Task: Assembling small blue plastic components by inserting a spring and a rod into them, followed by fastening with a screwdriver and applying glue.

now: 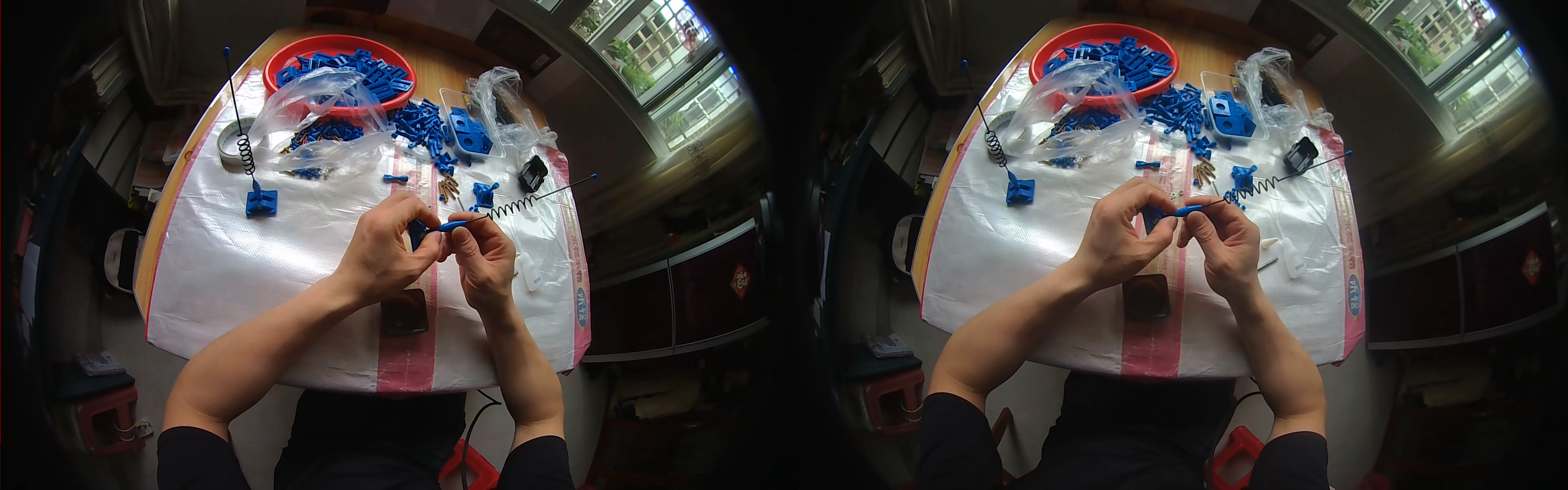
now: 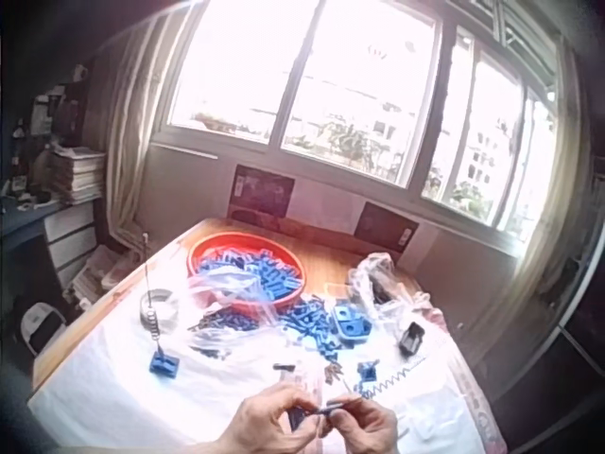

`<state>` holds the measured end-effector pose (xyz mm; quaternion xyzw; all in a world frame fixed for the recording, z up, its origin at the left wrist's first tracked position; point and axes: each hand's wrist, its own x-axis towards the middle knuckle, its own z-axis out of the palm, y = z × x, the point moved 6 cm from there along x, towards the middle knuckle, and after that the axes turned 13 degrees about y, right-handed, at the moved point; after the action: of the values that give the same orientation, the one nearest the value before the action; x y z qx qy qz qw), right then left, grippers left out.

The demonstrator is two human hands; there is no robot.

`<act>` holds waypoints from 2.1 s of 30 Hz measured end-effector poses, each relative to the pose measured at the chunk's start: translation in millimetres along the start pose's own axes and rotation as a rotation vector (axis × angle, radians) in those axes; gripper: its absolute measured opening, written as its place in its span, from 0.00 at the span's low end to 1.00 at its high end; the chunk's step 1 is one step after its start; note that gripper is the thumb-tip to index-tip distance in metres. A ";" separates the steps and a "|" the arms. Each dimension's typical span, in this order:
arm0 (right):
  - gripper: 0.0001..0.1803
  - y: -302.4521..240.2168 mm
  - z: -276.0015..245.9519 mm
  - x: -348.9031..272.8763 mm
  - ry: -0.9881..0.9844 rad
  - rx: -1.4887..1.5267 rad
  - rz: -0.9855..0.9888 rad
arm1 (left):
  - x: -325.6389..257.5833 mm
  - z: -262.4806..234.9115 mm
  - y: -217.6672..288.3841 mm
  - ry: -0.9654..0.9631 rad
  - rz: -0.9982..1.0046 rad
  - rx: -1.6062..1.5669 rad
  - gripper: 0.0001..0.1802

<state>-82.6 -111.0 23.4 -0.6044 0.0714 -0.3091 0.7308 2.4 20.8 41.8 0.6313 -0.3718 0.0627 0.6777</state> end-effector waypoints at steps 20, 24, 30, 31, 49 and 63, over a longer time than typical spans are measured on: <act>0.10 -0.5 2.2 -5.3 -0.022 0.053 0.029 | -1.8 -2.4 27.2 0.102 0.396 0.171 0.11; 0.10 -0.8 1.5 -5.9 -0.002 0.059 0.034 | -4.2 0.5 22.0 0.071 0.342 0.128 0.14; 0.13 -1.3 -9.4 0.6 0.063 0.152 0.073 | -5.4 10.1 18.0 -0.067 0.083 -0.091 0.26; 0.13 -1.3 -11.0 0.7 0.076 0.185 0.094 | -8.0 13.4 14.4 -0.083 0.043 -0.162 0.27; 0.13 14.5 -20.7 4.3 0.058 0.300 0.222 | -19.5 24.9 6.8 -0.201 -0.090 -0.212 0.18; 0.10 6.0 -12.3 1.4 0.075 0.435 0.308 | -28.6 28.7 -6.2 -0.356 -0.329 -0.436 0.15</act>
<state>-85.1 -121.6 15.1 -0.4033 0.1213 -0.2246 0.8787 -26.9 4.8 18.0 0.5240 -0.3823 -0.2401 0.7223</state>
